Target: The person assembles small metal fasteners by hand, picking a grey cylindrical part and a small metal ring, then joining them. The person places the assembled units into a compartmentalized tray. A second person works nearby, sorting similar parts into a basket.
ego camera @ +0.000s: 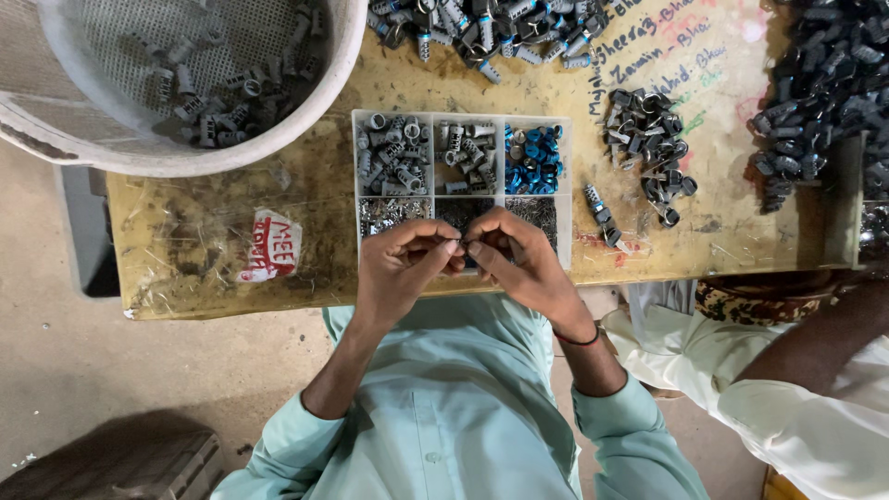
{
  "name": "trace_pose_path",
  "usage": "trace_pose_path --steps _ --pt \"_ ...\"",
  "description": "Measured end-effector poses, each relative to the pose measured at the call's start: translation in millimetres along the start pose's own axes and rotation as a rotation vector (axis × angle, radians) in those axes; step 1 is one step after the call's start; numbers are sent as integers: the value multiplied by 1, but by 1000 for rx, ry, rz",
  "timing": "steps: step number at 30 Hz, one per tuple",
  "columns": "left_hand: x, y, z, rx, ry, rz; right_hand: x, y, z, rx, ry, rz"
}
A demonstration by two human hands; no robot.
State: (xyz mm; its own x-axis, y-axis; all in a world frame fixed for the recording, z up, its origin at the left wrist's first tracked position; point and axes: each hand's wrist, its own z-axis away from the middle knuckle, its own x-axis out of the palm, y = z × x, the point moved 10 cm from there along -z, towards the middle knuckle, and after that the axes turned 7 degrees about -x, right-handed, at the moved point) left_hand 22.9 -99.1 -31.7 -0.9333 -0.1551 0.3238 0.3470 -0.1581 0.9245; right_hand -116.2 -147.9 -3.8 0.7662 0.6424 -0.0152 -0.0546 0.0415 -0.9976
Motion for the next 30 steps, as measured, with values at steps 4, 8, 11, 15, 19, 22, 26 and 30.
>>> trace_pose_path --steps 4,8,11,15,19,22,26,30 --pt "3 0 0 -8 -20 -6 -1 1 2 17 46 -92" --pt "2 0 0 -18 -24 -17 2 -7 0 -37 48 -27" --pt "2 1 0 -12 -22 -38 3 -9 -1 -31 39 -9" --pt "3 2 1 -6 -25 -64 2 -10 -1 -42 22 14" --pt "6 7 1 38 -58 -71 2 -7 -2 -17 6 9" --pt "5 8 1 48 -60 -96 4 -7 -3 8 14 7" --pt "1 3 4 26 -37 -129 6 -21 -1 -66 25 91" --pt "0 -1 5 13 48 -282 4 -57 8 -351 110 520"
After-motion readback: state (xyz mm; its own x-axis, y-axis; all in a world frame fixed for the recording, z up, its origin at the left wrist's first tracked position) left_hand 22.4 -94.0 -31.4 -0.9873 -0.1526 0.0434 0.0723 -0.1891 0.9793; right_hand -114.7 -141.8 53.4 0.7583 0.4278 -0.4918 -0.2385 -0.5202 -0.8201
